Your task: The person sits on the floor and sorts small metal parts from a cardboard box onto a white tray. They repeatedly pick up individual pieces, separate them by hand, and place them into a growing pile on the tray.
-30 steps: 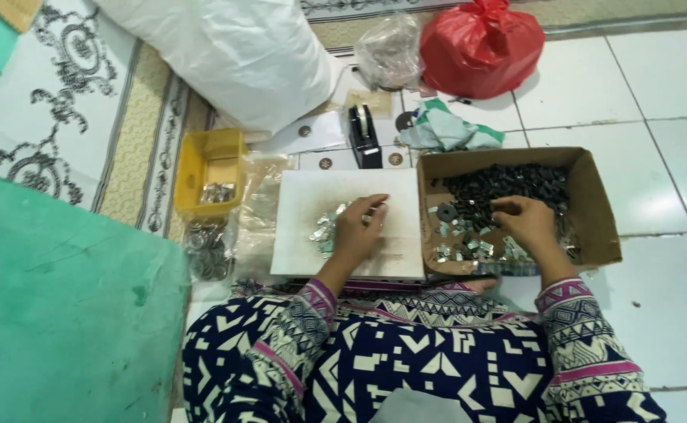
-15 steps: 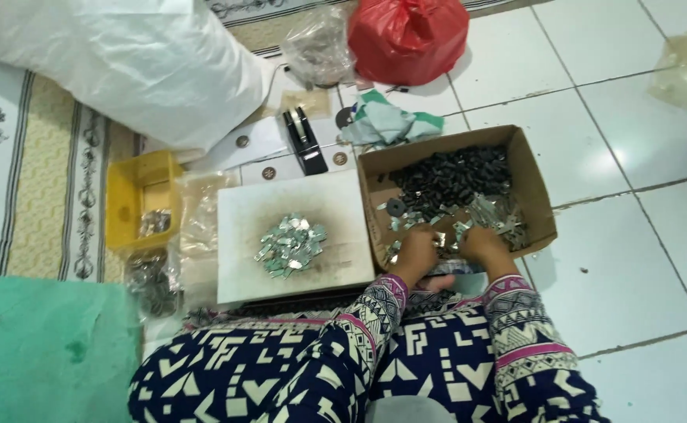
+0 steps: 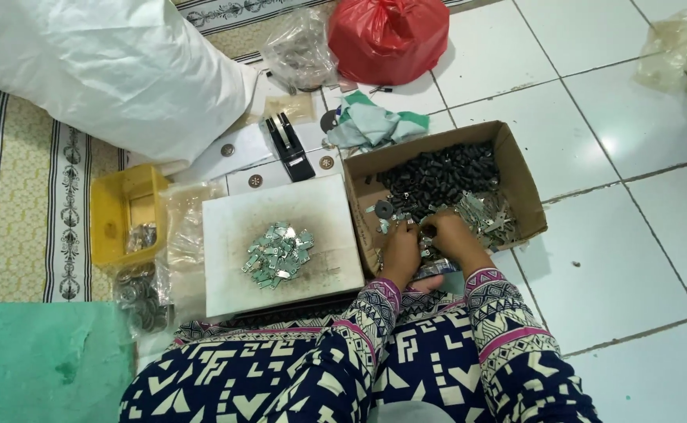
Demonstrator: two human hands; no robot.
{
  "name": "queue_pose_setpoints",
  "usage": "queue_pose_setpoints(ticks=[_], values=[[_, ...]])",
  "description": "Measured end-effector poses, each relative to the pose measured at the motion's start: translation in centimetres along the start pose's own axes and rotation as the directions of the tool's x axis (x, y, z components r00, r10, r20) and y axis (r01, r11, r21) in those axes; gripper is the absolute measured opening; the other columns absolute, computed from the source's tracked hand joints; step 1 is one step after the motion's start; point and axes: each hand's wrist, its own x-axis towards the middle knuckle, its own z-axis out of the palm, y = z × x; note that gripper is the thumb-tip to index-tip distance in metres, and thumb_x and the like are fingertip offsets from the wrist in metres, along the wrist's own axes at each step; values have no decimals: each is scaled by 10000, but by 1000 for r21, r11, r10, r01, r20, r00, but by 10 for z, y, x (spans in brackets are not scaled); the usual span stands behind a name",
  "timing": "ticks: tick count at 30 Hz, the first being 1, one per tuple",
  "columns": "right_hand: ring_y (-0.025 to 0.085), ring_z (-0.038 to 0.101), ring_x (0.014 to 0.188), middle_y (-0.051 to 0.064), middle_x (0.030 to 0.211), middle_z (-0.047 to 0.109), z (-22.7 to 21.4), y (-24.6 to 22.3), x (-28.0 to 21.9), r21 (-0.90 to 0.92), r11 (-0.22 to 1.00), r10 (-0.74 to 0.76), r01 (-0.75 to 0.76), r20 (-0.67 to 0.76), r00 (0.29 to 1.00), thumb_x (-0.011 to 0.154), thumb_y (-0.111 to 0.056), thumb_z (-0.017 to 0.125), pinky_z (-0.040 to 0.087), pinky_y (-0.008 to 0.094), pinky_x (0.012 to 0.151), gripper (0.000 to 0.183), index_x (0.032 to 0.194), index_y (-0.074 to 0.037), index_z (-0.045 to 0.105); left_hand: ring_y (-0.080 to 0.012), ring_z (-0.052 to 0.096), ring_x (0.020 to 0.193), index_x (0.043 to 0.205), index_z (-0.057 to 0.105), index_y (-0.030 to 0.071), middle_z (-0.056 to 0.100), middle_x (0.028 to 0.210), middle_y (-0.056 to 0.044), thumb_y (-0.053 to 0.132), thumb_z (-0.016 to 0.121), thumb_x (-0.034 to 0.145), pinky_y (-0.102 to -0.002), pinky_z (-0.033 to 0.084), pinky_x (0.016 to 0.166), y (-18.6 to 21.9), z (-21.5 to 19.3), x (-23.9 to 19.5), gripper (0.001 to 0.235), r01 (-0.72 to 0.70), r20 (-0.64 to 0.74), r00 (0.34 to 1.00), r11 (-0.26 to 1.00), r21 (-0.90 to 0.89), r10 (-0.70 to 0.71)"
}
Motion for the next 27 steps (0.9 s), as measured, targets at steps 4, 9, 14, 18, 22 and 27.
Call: queue_pose_setpoints(ticks=[4, 9, 14, 18, 22, 27], values=[[394, 619, 1224, 209, 1183, 707, 18, 20, 17, -17, 1000, -11, 11, 4, 1000, 788, 58, 715, 546, 445, 1053, 463, 1239, -44, 730, -363, 598, 1123, 1207, 669, -23, 625, 1141, -201, 62, 751, 827, -467, 613, 839, -8, 10, 3, 398, 21, 11, 1000, 1000, 14, -21], [382, 649, 1214, 203, 1181, 728, 32, 40, 29, 48, 996, 67, -70, 58, 996, 759, -21, 792, 547, 481, 1037, 518, 1262, -89, 689, -356, 603, 1128, 1301, 624, 58, 649, 1119, -143, 78, 748, 821, -481, 572, 905, -20, 25, 7, 496, 34, 34, 999, 993, -111, -30], [379, 658, 1209, 170, 1178, 746, 44, 55, 42, 23, 996, 85, -87, 72, 994, 741, -56, 797, 538, 490, 1036, 500, 1228, -115, 703, -367, 582, 1143, 1248, 657, 58, 633, 1121, -146, 106, 717, 835, -481, 564, 911, -11, 11, 5, 420, 63, 54, 997, 993, -99, -58], [369, 681, 1168, 155, 1141, 751, 51, 56, 45, 36, 991, 126, -129, 62, 990, 723, -74, 789, 550, 493, 1013, 489, 1201, -156, 718, -341, 574, 1078, 1145, 691, 55, 608, 1039, -138, 80, 717, 821, -437, 570, 877, 0, -6, -4, 325, 97, -25, 995, 993, -68, -99], [369, 697, 1149, 157, 1123, 763, 58, 61, 48, -24, 994, 107, -106, 70, 992, 732, -92, 786, 556, 492, 992, 455, 1181, -144, 729, -318, 596, 1046, 1029, 728, 149, 623, 1003, -92, 92, 727, 813, -437, 595, 848, -6, 4, -2, 224, 129, -79, 988, 991, -34, -131], [432, 716, 1066, 198, 1014, 756, 52, 50, 39, 55, 996, 72, -77, 78, 994, 723, -78, 783, 576, 509, 946, 265, 987, -84, 801, -350, 572, 1012, 877, 747, 113, 604, 973, -104, 235, 726, 763, -457, 517, 872, 0, -11, -7, 168, 138, -40, 989, 983, -125, -144]])
